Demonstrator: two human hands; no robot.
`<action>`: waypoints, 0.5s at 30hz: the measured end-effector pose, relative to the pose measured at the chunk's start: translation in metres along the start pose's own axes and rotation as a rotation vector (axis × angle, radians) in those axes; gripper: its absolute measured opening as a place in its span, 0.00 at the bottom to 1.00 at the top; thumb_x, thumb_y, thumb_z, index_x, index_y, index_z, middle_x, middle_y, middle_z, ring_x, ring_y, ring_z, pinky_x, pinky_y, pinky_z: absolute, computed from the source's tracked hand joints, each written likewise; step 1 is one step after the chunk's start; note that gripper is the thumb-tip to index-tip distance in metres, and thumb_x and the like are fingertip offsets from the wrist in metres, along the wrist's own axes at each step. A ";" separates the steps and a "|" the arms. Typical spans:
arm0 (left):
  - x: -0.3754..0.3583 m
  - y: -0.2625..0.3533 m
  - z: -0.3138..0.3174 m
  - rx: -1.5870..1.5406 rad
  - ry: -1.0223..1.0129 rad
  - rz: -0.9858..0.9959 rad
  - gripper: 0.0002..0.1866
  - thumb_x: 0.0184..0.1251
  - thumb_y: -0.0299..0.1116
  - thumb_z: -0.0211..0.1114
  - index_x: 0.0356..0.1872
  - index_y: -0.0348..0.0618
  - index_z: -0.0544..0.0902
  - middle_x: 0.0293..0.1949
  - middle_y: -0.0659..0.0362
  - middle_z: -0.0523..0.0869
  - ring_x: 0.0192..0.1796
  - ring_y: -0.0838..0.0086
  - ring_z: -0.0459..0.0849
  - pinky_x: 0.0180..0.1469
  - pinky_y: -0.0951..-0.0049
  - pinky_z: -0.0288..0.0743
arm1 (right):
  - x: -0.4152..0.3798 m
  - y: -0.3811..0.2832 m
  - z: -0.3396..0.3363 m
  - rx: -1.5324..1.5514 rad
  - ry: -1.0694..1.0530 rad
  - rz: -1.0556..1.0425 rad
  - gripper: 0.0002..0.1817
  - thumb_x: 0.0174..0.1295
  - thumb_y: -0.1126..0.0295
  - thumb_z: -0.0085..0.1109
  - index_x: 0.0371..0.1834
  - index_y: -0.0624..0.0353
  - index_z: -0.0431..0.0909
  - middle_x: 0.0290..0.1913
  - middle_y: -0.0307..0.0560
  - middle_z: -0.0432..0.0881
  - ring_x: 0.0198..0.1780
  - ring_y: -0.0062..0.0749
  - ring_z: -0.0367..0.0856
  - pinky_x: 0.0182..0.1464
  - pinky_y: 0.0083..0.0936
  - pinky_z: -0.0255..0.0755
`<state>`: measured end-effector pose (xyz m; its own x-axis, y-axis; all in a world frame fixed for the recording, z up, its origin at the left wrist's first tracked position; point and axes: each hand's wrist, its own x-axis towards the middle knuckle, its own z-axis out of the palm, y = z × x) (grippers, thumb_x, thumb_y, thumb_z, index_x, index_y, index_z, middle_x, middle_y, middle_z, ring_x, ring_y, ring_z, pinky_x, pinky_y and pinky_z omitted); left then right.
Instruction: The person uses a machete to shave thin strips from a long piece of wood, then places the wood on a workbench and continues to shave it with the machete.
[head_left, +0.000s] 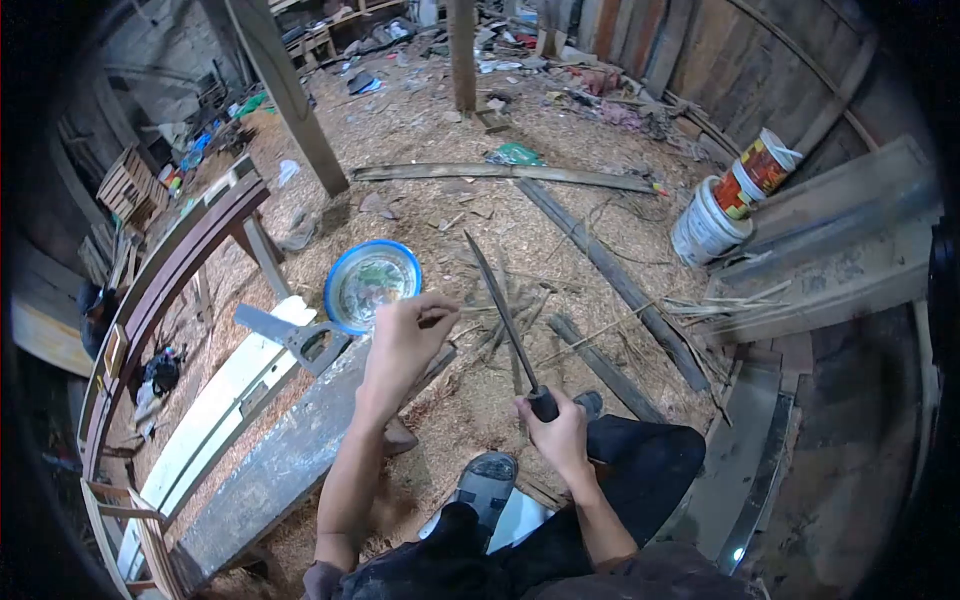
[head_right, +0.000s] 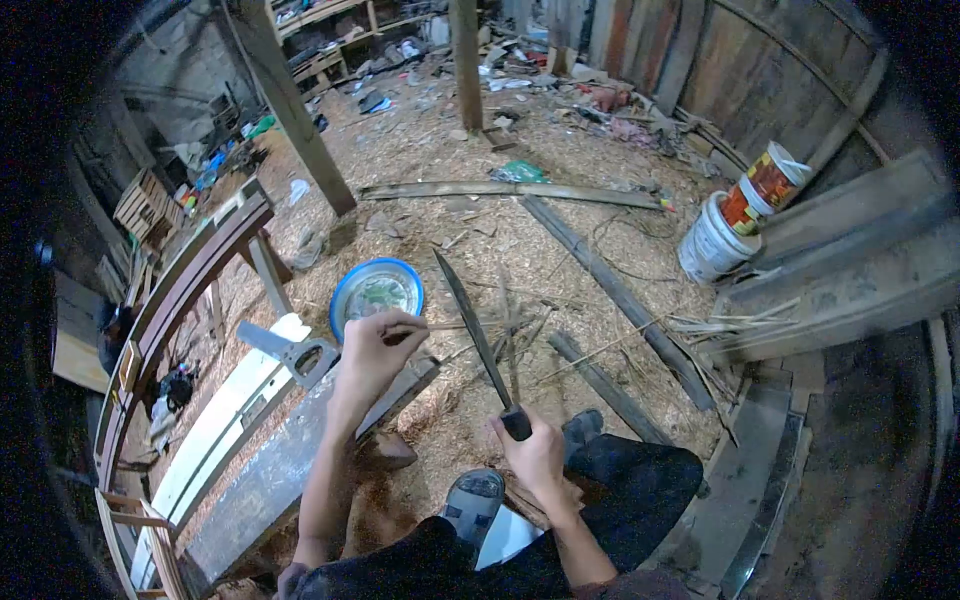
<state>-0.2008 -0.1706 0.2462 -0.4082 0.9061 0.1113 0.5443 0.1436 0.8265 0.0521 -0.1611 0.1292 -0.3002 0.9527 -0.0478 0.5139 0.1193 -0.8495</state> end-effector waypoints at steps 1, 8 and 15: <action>0.008 -0.007 0.017 -0.043 0.093 0.106 0.09 0.68 0.24 0.76 0.45 0.32 0.89 0.37 0.49 0.95 0.39 0.71 0.94 0.45 0.70 0.85 | 0.000 -0.003 -0.003 0.008 0.016 -0.007 0.20 0.65 0.51 0.78 0.39 0.60 0.87 0.28 0.54 0.87 0.32 0.54 0.89 0.35 0.40 0.78; 0.031 -0.039 0.105 -0.040 0.072 0.307 0.06 0.71 0.24 0.73 0.43 0.32 0.86 0.37 0.47 0.93 0.37 0.67 0.91 0.40 0.65 0.79 | 0.003 -0.007 -0.011 0.112 0.065 0.050 0.24 0.73 0.49 0.70 0.39 0.65 0.86 0.24 0.42 0.81 0.28 0.24 0.78 0.34 0.31 0.73; 0.024 -0.051 0.113 -0.267 0.117 0.148 0.11 0.67 0.23 0.75 0.49 0.37 0.92 0.39 0.53 0.96 0.40 0.72 0.93 0.46 0.71 0.84 | 0.012 0.015 0.011 0.360 0.046 0.154 0.25 0.82 0.46 0.56 0.41 0.59 0.79 0.19 0.31 0.71 0.18 0.16 0.70 0.20 0.20 0.61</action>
<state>-0.1554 -0.1113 0.1446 -0.4288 0.8552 0.2911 0.3986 -0.1101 0.9105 0.0473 -0.1509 0.1100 -0.2014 0.9642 -0.1726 0.2333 -0.1240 -0.9645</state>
